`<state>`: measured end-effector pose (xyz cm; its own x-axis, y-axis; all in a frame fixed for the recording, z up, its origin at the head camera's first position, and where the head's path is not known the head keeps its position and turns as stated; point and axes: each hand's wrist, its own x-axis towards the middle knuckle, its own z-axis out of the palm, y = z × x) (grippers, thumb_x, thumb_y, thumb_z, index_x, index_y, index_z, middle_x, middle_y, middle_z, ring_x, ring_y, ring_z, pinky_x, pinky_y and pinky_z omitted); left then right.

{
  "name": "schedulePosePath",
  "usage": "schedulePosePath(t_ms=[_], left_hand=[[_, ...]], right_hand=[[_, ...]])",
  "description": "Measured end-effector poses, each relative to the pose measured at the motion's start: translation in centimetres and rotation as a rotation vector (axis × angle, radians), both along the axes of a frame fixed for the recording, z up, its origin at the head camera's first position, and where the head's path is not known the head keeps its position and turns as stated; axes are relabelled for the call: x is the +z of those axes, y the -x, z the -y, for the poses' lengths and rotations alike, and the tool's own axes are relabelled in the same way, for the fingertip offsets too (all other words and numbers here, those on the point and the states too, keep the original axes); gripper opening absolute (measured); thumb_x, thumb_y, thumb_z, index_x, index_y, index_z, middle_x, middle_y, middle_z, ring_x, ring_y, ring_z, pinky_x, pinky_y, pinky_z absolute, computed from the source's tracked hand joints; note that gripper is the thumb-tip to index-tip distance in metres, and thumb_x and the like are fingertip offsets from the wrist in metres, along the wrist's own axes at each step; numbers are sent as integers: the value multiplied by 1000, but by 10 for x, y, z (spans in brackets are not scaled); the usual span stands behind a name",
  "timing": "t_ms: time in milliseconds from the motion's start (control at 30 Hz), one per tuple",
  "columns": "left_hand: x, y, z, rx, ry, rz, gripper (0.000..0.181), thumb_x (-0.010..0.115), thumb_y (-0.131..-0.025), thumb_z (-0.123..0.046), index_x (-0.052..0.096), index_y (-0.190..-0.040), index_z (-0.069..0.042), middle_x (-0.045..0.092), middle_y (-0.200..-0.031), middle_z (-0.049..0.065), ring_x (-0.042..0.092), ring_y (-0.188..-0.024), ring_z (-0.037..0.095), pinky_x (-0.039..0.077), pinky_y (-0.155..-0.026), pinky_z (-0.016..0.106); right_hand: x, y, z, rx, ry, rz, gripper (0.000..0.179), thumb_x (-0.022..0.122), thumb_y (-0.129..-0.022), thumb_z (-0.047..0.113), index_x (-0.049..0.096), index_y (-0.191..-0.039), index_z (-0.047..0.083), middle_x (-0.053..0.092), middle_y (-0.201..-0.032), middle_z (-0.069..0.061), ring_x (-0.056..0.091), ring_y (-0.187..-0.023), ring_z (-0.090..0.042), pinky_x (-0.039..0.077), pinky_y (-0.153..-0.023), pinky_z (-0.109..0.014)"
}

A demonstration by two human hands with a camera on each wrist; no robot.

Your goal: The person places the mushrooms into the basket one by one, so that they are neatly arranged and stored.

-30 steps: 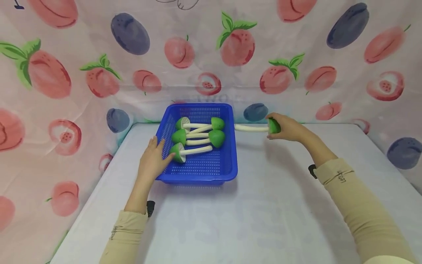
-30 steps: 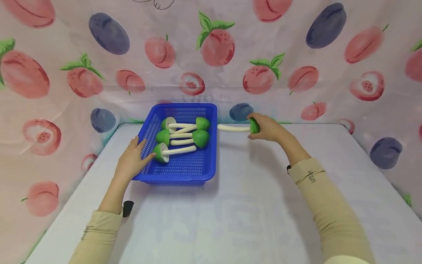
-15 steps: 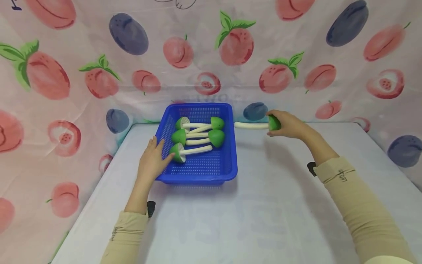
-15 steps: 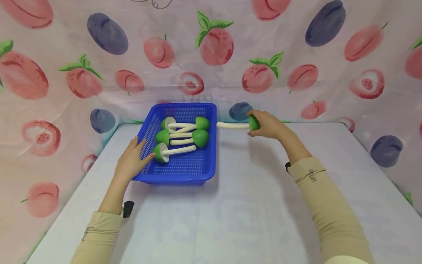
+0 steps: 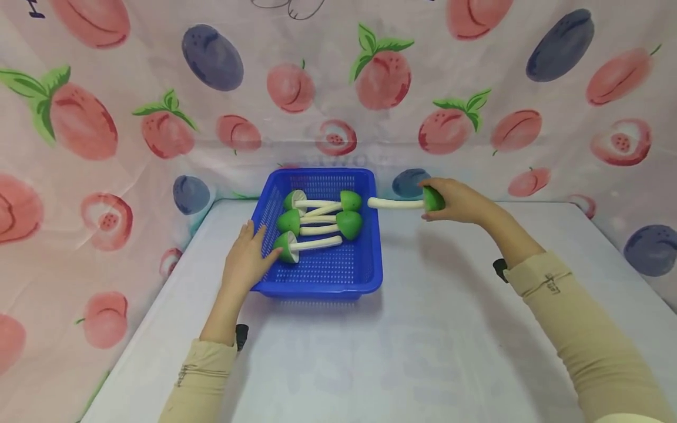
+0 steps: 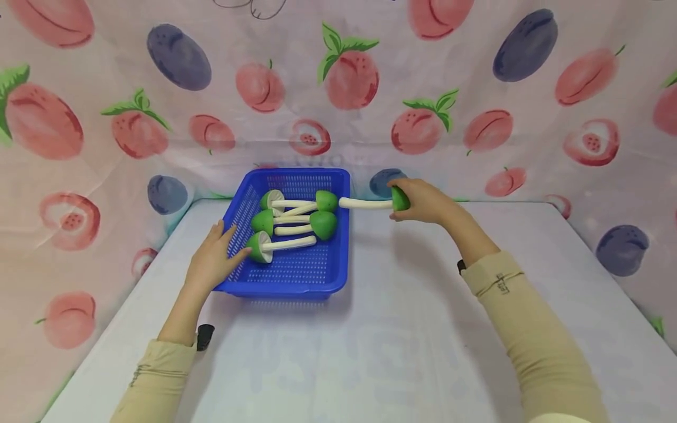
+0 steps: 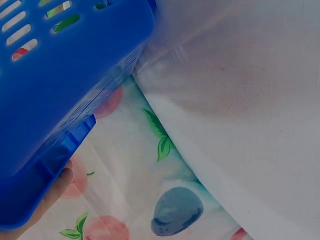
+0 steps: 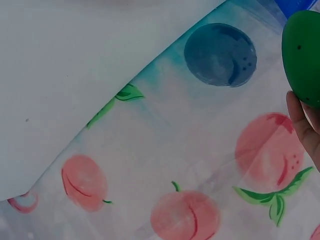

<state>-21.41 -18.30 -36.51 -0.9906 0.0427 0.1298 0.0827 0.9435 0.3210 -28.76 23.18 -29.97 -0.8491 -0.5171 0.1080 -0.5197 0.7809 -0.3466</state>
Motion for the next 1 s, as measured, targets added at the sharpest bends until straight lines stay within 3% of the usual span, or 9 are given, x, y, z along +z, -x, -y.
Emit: schedulePosePath(t_ms=[100,300,733,833,1000], left_hand=[[1,0,0,0,4,-3,70,56,-92,-38,35,-141,7,21,-149,33,19,-141,46,24,-112,58],[-1,0,-2,-12,4,3,71,56,-92,-39,35,-141,7,21,-149,33,18,-141,45,23,-113,57],[2,2,-2,-8,-5,1,71,56,-92,-39,34,-142,7,20,-150,33,17,-142,45,22,-113,56],[1,2,-2,-3,-3,5,71,56,-92,-39,34,-142,7,20,-150,33,17,-141,45,23,-113,56],[2,0,-2,0,1,9,70,56,-92,-38,35,-141,7,21,-149,34,17,-141,45,23,-112,57]], right_hand=[[2,-2,6,-4,-22,-14,67,76,-79,30,48,-130,-3,58,-112,-20,51,-90,-27,51,-80,-41],[4,2,18,-36,-56,26,66,77,-78,22,47,-132,-1,58,-114,-19,52,-93,-28,51,-84,-44],[29,2,65,88,-134,19,69,77,-78,26,47,-135,2,57,-127,-16,53,-105,-28,50,-91,-44],[31,0,75,115,-130,42,68,76,-79,26,46,-136,2,54,-131,-17,53,-108,-28,49,-94,-45],[28,-2,91,184,-117,74,66,74,-80,26,46,-135,2,56,-126,-16,54,-102,-26,50,-88,-41]])
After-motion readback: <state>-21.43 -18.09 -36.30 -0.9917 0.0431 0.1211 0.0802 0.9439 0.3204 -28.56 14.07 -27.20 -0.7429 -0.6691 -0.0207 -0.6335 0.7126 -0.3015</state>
